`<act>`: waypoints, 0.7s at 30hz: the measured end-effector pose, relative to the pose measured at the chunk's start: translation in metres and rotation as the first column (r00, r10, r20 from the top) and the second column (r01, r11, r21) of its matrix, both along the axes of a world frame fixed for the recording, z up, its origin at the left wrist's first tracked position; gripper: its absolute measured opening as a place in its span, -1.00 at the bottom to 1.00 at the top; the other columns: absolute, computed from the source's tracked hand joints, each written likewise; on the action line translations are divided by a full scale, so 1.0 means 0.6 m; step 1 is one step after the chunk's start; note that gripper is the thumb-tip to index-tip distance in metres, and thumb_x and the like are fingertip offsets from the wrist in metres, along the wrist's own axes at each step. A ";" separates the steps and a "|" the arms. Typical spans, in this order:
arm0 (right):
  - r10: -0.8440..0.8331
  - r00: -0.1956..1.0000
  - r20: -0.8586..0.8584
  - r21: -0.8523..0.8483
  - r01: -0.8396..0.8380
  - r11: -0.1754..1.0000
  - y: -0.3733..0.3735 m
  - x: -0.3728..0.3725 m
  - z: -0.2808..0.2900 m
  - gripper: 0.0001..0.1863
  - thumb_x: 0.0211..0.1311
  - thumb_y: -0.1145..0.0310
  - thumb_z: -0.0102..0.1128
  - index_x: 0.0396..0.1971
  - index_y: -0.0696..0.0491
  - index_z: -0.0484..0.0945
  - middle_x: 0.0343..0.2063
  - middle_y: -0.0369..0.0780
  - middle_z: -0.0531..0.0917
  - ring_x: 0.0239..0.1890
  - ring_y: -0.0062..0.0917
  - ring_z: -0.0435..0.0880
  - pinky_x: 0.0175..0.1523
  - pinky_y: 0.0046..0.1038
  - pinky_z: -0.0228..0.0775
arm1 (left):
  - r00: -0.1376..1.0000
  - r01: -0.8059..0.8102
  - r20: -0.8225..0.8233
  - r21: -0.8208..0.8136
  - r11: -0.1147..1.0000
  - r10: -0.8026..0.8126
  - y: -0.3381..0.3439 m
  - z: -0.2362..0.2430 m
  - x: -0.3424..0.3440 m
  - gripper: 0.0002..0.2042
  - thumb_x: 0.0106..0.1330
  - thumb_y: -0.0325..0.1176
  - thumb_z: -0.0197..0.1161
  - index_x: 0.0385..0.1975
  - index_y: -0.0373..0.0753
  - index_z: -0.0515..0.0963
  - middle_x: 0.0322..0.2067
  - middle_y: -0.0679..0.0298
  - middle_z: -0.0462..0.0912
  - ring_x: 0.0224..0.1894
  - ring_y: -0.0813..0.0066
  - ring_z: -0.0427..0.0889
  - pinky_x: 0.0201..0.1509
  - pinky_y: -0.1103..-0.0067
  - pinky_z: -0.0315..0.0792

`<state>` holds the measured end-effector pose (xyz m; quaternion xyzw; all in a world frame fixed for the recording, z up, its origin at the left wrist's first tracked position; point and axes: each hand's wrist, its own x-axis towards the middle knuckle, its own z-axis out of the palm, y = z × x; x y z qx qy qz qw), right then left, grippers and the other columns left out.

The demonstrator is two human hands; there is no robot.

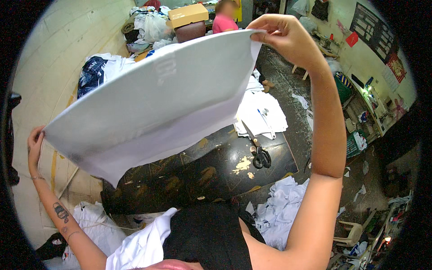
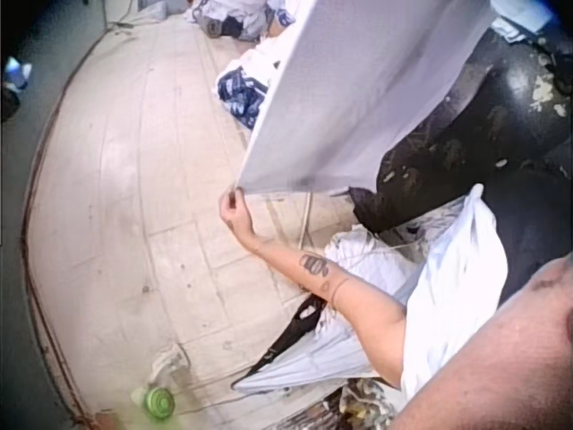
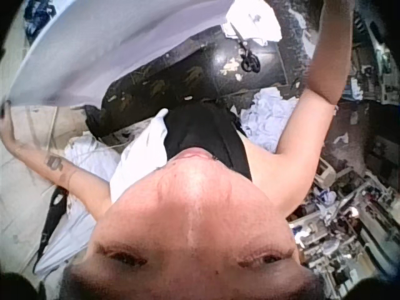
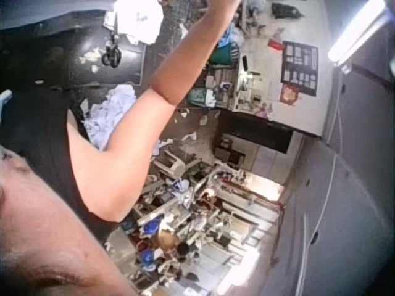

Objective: The person uses shears to cut a white fabric piece on a worktable, then folds and stacks the cut piece. The person repeats the cutting and folding process with additional fabric pieces.

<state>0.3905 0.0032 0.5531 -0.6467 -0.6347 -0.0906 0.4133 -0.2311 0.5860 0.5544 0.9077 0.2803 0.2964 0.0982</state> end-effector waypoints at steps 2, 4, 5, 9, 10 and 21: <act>-0.077 0.996 0.036 -0.054 0.079 0.995 0.015 0.011 0.003 -0.77 0.40 0.35 0.38 -0.06 0.15 0.74 -0.23 -0.26 0.79 -0.14 -0.62 0.74 0.08 -0.49 0.59 | 0.965 -0.221 -0.146 -0.003 0.975 0.218 0.022 -0.016 0.035 -0.71 0.48 -0.30 0.30 0.05 -0.36 0.65 -0.07 0.21 0.70 -0.01 0.48 0.62 0.21 0.58 0.44; -0.155 0.984 0.085 -0.145 0.167 0.975 0.050 0.027 -0.002 -0.76 0.44 0.33 0.35 -0.05 0.15 0.73 -0.20 -0.27 0.77 -0.10 -0.61 0.71 0.10 -0.49 0.55 | 0.966 -0.196 -0.190 -0.106 0.975 0.173 0.054 -0.052 0.090 -0.68 0.49 -0.25 0.28 0.04 -0.38 0.66 -0.03 0.13 0.72 0.00 0.47 0.64 0.17 0.55 0.47; -0.294 0.948 0.123 -0.243 0.316 0.917 0.067 0.037 -0.002 -0.76 0.47 0.31 0.32 -0.05 0.15 0.72 -0.18 -0.29 0.75 -0.07 -0.61 0.69 0.09 -0.49 0.52 | 0.957 -0.185 -0.231 -0.031 0.982 0.173 0.071 -0.063 0.119 -0.67 0.50 -0.21 0.27 0.00 -0.40 0.67 -0.10 0.12 0.76 -0.05 0.47 0.66 0.10 0.52 0.49; -0.346 0.938 -0.032 -0.089 0.342 0.935 0.101 0.081 0.028 -0.90 0.33 0.49 0.36 -0.23 0.18 0.74 -0.50 -0.33 0.72 -0.40 -0.69 0.61 -0.28 -0.56 0.48 | 0.992 -0.118 -0.033 0.045 0.992 0.119 0.094 -0.045 0.166 -0.71 0.47 -0.26 0.30 -0.05 -0.40 0.69 -0.29 0.26 0.75 -0.16 0.52 0.66 0.03 0.54 0.50; -0.368 0.930 -0.017 -0.104 0.365 0.925 0.092 0.089 0.040 -0.87 0.32 0.51 0.37 -0.18 0.18 0.73 -0.44 -0.30 0.74 -0.38 -0.67 0.63 -0.26 -0.56 0.49 | 0.993 -0.119 0.004 0.050 0.992 0.119 0.088 -0.030 0.160 -0.73 0.47 -0.28 0.31 -0.05 -0.39 0.69 -0.28 0.27 0.74 -0.16 0.53 0.65 0.04 0.55 0.49; -0.322 0.947 -0.017 -0.116 0.318 0.941 -0.053 -0.030 -0.306 -0.86 0.51 0.42 0.19 -0.07 0.14 0.61 -0.33 -0.37 0.56 -0.28 -0.66 0.49 -0.12 -0.57 0.35 | 0.978 -0.120 0.185 0.149 0.982 0.092 -0.086 -0.402 -0.016 -0.70 0.28 -0.63 0.30 -0.04 -0.21 0.78 -0.16 0.23 0.63 -0.07 0.37 0.65 0.09 0.59 0.47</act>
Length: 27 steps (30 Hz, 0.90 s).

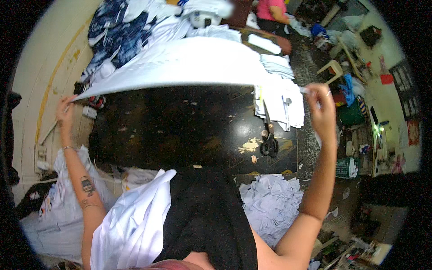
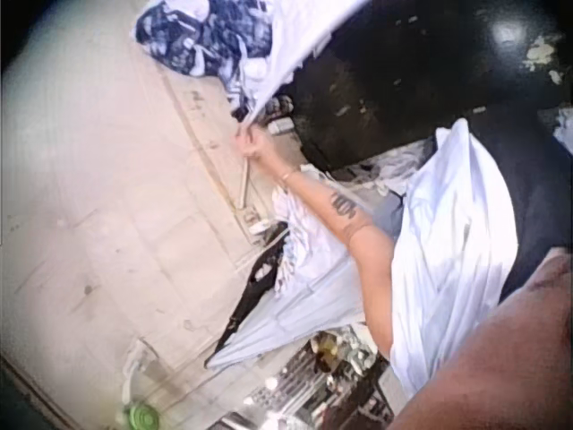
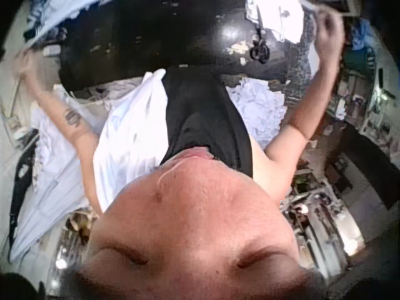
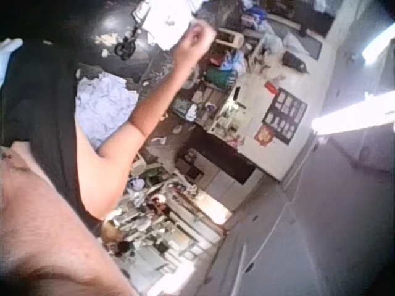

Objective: The person uses shears to cut a white fabric piece on a worktable, then folds and stacks the cut piece. The person repeats the cutting and folding process with additional fabric pieces.

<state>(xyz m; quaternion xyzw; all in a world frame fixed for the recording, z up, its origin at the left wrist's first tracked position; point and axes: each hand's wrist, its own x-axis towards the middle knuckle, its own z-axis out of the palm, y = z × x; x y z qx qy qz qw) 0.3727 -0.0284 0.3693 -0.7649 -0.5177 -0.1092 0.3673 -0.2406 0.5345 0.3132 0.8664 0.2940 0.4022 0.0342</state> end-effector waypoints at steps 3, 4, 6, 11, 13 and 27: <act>-0.152 0.876 -0.457 -0.083 0.128 0.988 -0.012 -0.059 -0.186 -0.86 0.53 0.43 0.20 -0.07 0.17 0.60 -0.36 -0.36 0.58 -0.31 -0.68 0.50 -0.15 -0.59 0.38 | 0.950 -0.309 -0.041 -0.252 0.917 0.309 -0.069 -0.181 0.009 -0.72 0.31 -0.54 0.32 -0.03 -0.13 0.79 -0.20 0.31 0.63 -0.18 0.51 0.59 -0.07 0.57 0.47; -0.194 0.777 -0.599 -0.091 0.174 0.980 -0.013 -0.078 -0.243 -0.85 0.53 0.43 0.20 -0.07 0.19 0.61 -0.36 -0.36 0.59 -0.31 -0.68 0.51 -0.14 -0.59 0.40 | 0.944 -0.191 0.152 -0.476 0.858 0.294 -0.093 -0.237 0.020 -0.75 0.36 -0.51 0.29 -0.03 -0.14 0.78 -0.35 0.36 0.61 -0.31 0.62 0.52 -0.21 0.57 0.44; -0.254 0.749 -0.612 -0.081 0.259 0.962 -0.017 -0.114 -0.348 -0.83 0.51 0.44 0.22 -0.06 0.22 0.64 -0.31 -0.31 0.68 -0.26 -0.67 0.59 -0.09 -0.56 0.46 | 0.929 -0.252 0.089 -0.559 0.790 0.359 -0.138 -0.323 0.021 -0.79 0.42 -0.44 0.26 -0.04 -0.20 0.76 -0.53 0.45 0.53 -0.47 0.69 0.41 -0.33 0.62 0.38; -0.354 0.852 -0.387 -0.309 0.242 0.920 -0.052 -0.202 -0.514 -0.64 0.33 0.37 0.35 0.08 0.15 0.66 0.04 -0.06 0.70 0.08 -0.27 0.67 0.19 -0.27 0.48 | 0.904 -0.190 0.046 -0.848 0.495 0.425 -0.210 -0.469 0.004 -0.71 0.47 -0.40 0.22 0.11 -0.25 0.70 -0.33 0.26 0.74 -0.35 0.57 0.69 -0.22 0.59 0.58; -0.346 0.934 -0.082 -0.458 0.274 0.846 -0.069 -0.237 -0.541 -0.44 0.28 0.26 0.37 0.27 0.07 0.57 0.35 0.02 0.48 0.36 0.01 0.41 0.40 -0.06 0.28 | 0.887 -0.194 0.036 -0.875 0.443 0.460 -0.222 -0.493 -0.005 -0.69 0.48 -0.38 0.23 0.14 -0.30 0.68 -0.28 0.25 0.75 -0.27 0.56 0.71 -0.21 0.58 0.58; -0.163 0.987 -0.002 -0.496 0.140 0.857 -0.091 -0.316 -0.536 -0.34 0.37 0.18 0.30 0.43 0.01 0.41 0.41 -0.02 0.41 0.44 -0.01 0.33 0.49 0.02 0.14 | 0.820 -0.474 -0.130 -0.699 0.535 0.557 -0.237 -0.473 0.000 -0.76 0.41 -0.37 0.31 -0.05 -0.36 0.73 -0.26 0.08 0.77 -0.27 0.29 0.74 -0.11 0.40 0.60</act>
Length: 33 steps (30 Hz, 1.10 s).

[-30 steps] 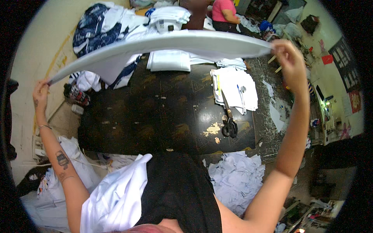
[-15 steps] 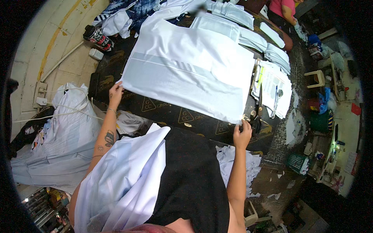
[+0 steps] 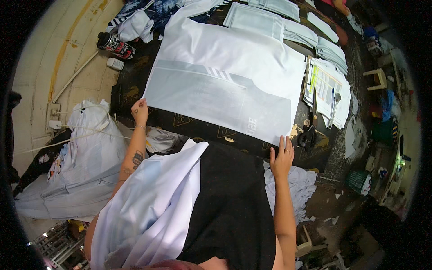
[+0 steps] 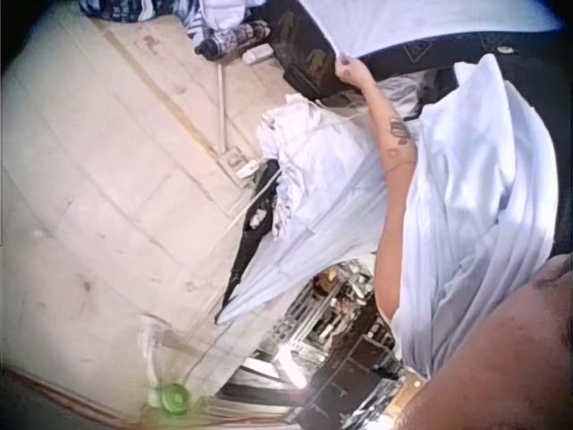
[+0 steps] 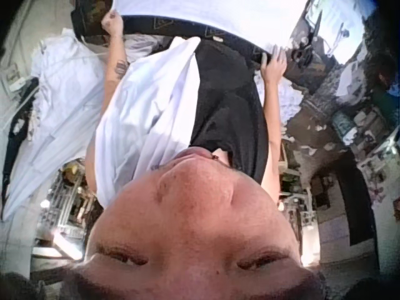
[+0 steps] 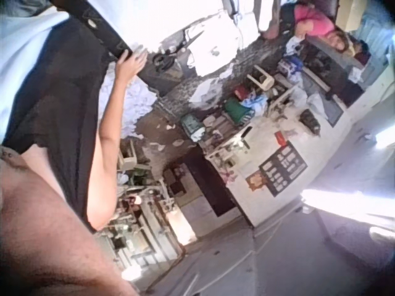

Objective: The person uses shears to cut a white fabric piece on a worktable, then folds and stacks the cut piece. The person repeats the cutting and folding process with additional fabric pieces.

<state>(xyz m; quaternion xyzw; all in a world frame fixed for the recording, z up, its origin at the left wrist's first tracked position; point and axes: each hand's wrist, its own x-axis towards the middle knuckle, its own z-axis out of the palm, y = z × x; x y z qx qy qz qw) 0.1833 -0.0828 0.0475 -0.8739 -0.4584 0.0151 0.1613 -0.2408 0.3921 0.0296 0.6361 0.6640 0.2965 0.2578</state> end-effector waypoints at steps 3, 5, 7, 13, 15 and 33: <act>-0.033 0.999 0.024 -0.120 0.035 0.992 -0.005 -0.010 0.005 -0.41 0.37 0.18 0.30 0.35 0.02 0.48 0.36 -0.05 0.46 0.42 -0.06 0.36 0.48 0.02 0.15 | 0.796 -0.025 -0.601 0.089 0.996 0.074 -0.061 -0.013 0.003 -0.54 0.40 -0.12 0.22 0.21 -0.21 0.62 0.28 -0.04 0.52 0.31 -0.02 0.47 0.37 0.10 0.29; -0.009 0.998 0.068 -0.125 0.018 0.992 -0.006 -0.011 0.009 -0.46 0.34 0.16 0.33 0.27 0.03 0.53 0.31 -0.07 0.50 0.39 -0.10 0.40 0.47 0.01 0.16 | 0.734 -0.015 -0.678 0.041 0.999 0.039 -0.099 -0.012 0.008 -0.45 0.44 -0.07 0.13 0.39 -0.12 0.44 0.48 -0.08 0.20 0.50 -0.05 0.16 0.48 0.02 0.05; -0.026 0.999 0.043 -0.273 0.036 0.961 -0.001 0.006 0.012 -0.47 0.33 0.15 0.34 0.24 0.03 0.54 0.29 -0.07 0.51 0.37 -0.10 0.42 0.46 0.01 0.18 | 0.598 -0.033 -0.801 0.027 0.999 0.042 -0.114 -0.004 0.015 -0.44 0.44 -0.10 0.13 0.42 -0.13 0.40 0.46 -0.15 0.22 0.47 -0.08 0.23 0.46 0.00 0.08; -0.144 0.960 0.242 -0.013 0.151 0.988 0.021 0.153 0.000 -0.33 0.36 0.39 0.21 0.49 -0.09 0.35 0.45 0.08 0.34 0.41 0.03 0.38 0.44 0.00 0.23 | 0.898 0.439 -0.157 0.380 0.814 -0.411 0.030 -0.011 0.074 -0.43 0.43 -0.25 0.12 0.45 -0.15 0.33 0.47 -0.17 0.16 0.53 -0.16 0.08 0.47 -0.24 0.01; -0.186 0.967 0.175 -0.277 0.230 0.933 0.015 0.190 -0.006 -0.28 0.38 0.33 0.23 0.53 -0.12 0.29 0.52 0.04 0.23 0.45 0.07 0.32 0.46 0.01 0.20 | 0.872 0.289 -0.383 -0.099 0.952 -0.305 0.082 -0.012 0.103 -0.42 0.41 -0.27 0.13 0.46 -0.11 0.33 0.48 -0.15 0.16 0.53 -0.16 0.11 0.50 -0.22 0.00; 0.664 -0.072 -0.744 0.620 -0.443 0.647 0.306 -0.089 0.290 -0.03 0.37 -0.01 0.38 0.61 0.03 0.08 0.54 -0.02 0.26 0.55 -0.24 0.26 0.56 -0.19 0.14 | -0.580 0.786 0.712 0.617 -0.043 -0.397 -0.052 0.605 0.297 -0.80 0.52 -0.35 0.11 -0.14 -0.26 0.67 -0.22 0.12 0.74 -0.26 0.45 0.71 -0.13 0.54 0.55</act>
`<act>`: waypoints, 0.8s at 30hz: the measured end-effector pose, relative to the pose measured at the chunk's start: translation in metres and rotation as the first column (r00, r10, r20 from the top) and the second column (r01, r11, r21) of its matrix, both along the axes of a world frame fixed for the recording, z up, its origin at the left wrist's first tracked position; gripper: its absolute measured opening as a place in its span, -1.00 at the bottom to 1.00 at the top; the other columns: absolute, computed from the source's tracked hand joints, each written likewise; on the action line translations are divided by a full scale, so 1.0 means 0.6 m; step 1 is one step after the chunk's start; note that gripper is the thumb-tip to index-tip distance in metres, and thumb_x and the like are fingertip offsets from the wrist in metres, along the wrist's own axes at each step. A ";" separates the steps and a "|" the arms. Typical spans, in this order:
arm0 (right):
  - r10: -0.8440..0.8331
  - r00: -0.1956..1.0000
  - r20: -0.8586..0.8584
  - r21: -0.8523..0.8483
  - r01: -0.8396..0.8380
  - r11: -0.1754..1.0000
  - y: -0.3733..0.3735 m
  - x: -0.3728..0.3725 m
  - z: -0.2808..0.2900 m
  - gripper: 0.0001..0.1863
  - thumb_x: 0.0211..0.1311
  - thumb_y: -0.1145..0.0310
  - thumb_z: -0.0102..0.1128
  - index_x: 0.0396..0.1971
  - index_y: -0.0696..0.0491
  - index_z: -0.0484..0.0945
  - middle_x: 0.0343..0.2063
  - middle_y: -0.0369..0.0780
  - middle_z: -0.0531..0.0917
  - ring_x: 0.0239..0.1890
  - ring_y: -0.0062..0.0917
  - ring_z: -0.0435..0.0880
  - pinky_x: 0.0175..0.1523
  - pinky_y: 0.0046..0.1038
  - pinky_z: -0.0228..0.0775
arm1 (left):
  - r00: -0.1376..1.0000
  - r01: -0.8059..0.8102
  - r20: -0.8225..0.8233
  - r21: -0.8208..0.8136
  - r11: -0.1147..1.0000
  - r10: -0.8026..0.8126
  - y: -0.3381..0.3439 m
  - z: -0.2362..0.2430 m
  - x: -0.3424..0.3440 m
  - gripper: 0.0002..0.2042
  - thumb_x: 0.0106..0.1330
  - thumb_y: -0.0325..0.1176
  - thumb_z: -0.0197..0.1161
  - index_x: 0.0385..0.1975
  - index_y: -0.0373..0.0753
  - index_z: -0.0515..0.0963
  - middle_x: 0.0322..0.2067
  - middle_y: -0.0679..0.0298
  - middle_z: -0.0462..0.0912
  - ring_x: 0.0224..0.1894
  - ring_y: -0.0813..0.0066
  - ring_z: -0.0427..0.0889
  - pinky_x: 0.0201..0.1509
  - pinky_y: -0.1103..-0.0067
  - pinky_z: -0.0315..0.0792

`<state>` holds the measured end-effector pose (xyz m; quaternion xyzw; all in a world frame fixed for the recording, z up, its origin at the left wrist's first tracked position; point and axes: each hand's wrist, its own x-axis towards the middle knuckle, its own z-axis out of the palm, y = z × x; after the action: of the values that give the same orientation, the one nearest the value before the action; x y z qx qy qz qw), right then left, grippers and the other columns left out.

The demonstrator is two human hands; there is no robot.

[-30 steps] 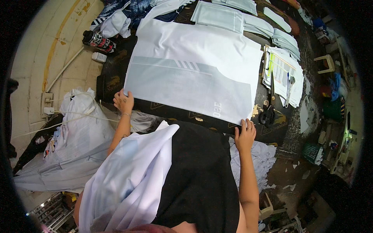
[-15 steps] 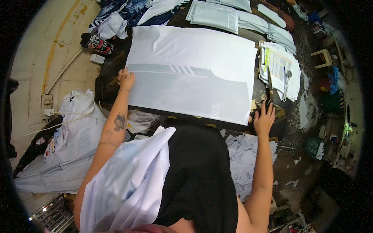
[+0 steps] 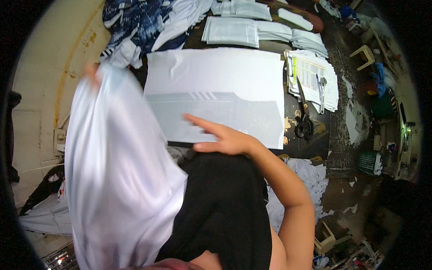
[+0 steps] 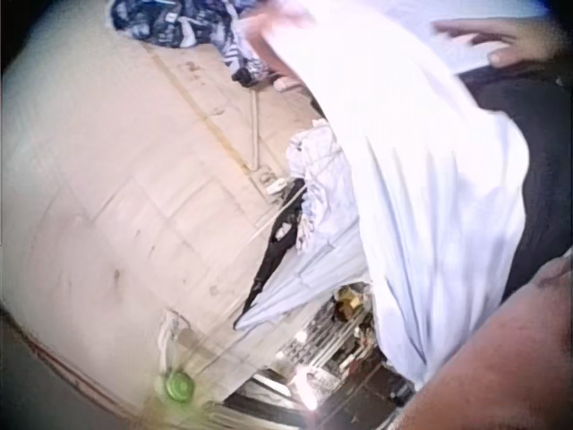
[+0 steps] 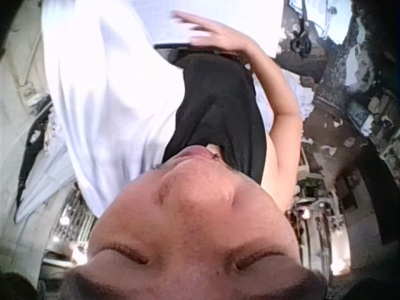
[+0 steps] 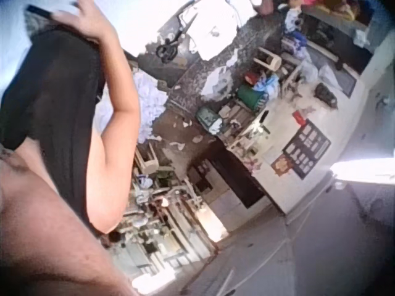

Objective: The person uses shears to cut a white fabric piece on a worktable, then folds and stacks the cut piece. The person repeats the cutting and folding process with additional fabric pieces.

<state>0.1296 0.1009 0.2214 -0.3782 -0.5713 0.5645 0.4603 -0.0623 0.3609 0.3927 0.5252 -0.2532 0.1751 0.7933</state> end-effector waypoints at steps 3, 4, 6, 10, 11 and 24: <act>-0.059 0.970 -0.236 0.055 0.074 0.996 0.113 -0.005 0.147 -0.41 0.50 0.16 0.29 0.40 0.08 0.41 0.15 -0.26 0.63 0.14 -0.62 0.57 0.26 -0.43 0.47 | 0.989 -0.108 -0.110 -0.124 0.986 0.095 0.091 0.049 0.082 -0.72 0.59 -0.19 0.03 -0.04 -0.24 0.59 -0.11 0.19 0.71 -0.13 0.50 0.66 0.06 0.53 0.50; -0.264 0.952 -0.155 0.027 0.271 0.962 0.131 0.016 0.192 -0.53 0.49 0.16 0.31 0.23 0.11 0.53 -0.03 -0.35 0.69 -0.06 -0.70 0.62 0.09 -0.53 0.53 | 0.987 -0.124 -0.122 -0.138 0.983 0.107 0.112 0.071 0.098 -0.69 0.61 -0.14 0.01 -0.01 -0.24 0.56 -0.08 0.21 0.69 -0.09 0.51 0.64 0.13 0.52 0.49; -0.313 0.879 -0.359 0.147 0.385 0.911 0.147 0.060 0.266 -0.61 0.46 0.19 0.36 0.10 0.12 0.56 -0.07 -0.34 0.69 -0.10 -0.70 0.62 0.05 -0.54 0.52 | 0.964 -0.242 -0.129 -0.064 0.968 0.233 0.128 0.117 0.089 -0.62 0.65 -0.03 -0.05 0.05 -0.23 0.51 -0.01 0.26 0.67 -0.01 0.54 0.61 0.26 0.51 0.45; -0.458 0.888 0.047 0.525 0.368 0.767 0.113 0.177 0.388 -0.67 0.39 0.25 0.42 0.02 0.07 0.60 -0.15 -0.28 0.72 -0.10 -0.62 0.72 0.08 -0.49 0.56 | 0.609 -0.728 0.180 0.513 0.455 0.772 0.118 0.206 0.030 -0.72 0.41 -0.39 0.37 0.05 -0.21 0.52 -0.15 0.34 0.66 -0.06 0.59 0.62 0.12 0.60 0.49; -0.549 0.827 0.122 0.623 0.367 0.691 0.108 0.198 0.417 -0.68 0.40 0.27 0.41 0.03 0.07 0.61 -0.18 -0.30 0.72 -0.13 -0.63 0.71 0.04 -0.53 0.55 | 0.497 -0.765 0.303 0.595 0.246 0.813 0.119 0.224 0.019 -0.68 0.37 -0.44 0.39 0.08 -0.25 0.53 -0.14 0.31 0.70 -0.11 0.56 0.66 0.02 0.60 0.55; -0.849 0.192 0.493 0.799 0.285 0.529 0.073 0.332 0.456 -0.67 0.58 0.17 0.16 0.11 0.04 0.69 -0.27 -0.15 0.75 -0.17 -0.49 0.73 -0.06 -0.38 0.60 | 0.591 -0.722 0.252 0.589 0.364 0.766 0.124 0.241 0.006 -0.54 0.38 -0.22 0.48 0.24 -0.18 0.62 0.05 0.25 0.70 0.06 0.51 0.66 0.16 0.54 0.56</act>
<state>0.3286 0.1450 0.4952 -0.6482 -0.6503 -0.1260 0.3757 -0.0585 0.4355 0.5375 0.8221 -0.0056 0.3992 0.4060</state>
